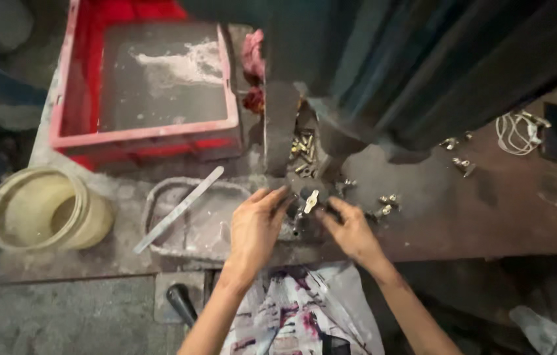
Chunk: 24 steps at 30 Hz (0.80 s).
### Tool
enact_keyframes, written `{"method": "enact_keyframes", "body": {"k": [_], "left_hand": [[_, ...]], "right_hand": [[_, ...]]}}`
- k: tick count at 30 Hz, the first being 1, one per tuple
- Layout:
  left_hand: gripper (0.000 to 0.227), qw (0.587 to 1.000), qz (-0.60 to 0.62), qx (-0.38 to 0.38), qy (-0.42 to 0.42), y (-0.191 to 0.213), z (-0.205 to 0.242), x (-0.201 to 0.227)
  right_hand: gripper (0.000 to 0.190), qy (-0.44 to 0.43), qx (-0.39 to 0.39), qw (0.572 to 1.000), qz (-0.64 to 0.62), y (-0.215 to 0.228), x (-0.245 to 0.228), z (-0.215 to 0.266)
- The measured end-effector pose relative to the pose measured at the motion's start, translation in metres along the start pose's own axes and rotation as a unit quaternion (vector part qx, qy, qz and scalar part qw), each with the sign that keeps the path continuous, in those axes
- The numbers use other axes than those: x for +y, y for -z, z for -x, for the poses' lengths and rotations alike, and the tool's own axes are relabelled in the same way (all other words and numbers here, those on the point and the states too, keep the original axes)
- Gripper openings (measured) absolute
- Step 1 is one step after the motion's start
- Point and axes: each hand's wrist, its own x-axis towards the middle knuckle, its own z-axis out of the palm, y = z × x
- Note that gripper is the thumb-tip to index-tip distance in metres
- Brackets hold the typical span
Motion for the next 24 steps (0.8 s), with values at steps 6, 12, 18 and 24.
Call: {"method": "enact_keyframes", "body": {"k": [6,12,18,24], "left_hand": [[0.027,0.958,0.079,-0.265,-0.079,0.008,0.048,-0.022],[0.03,0.911,0.371,0.145,0.108,0.055,0.034,-0.052],[0.028,0.999,0.037,0.037,0.0,-0.002,0.037,0.001],[0.033,0.989,0.118,0.083,-0.025,-0.027,0.014,0.033]], "right_hand": [[0.047,-0.021,-0.418,0.865,0.275,0.05,-0.025,0.045],[0.029,0.27,-0.081,0.93,0.235,0.006,-0.008,0.008],[0.047,0.186,-0.06,0.953,0.229,-0.001,-0.02,-0.001],[0.035,-0.024,-0.042,0.946,-0.32,-0.005,-0.034,0.002]]}}
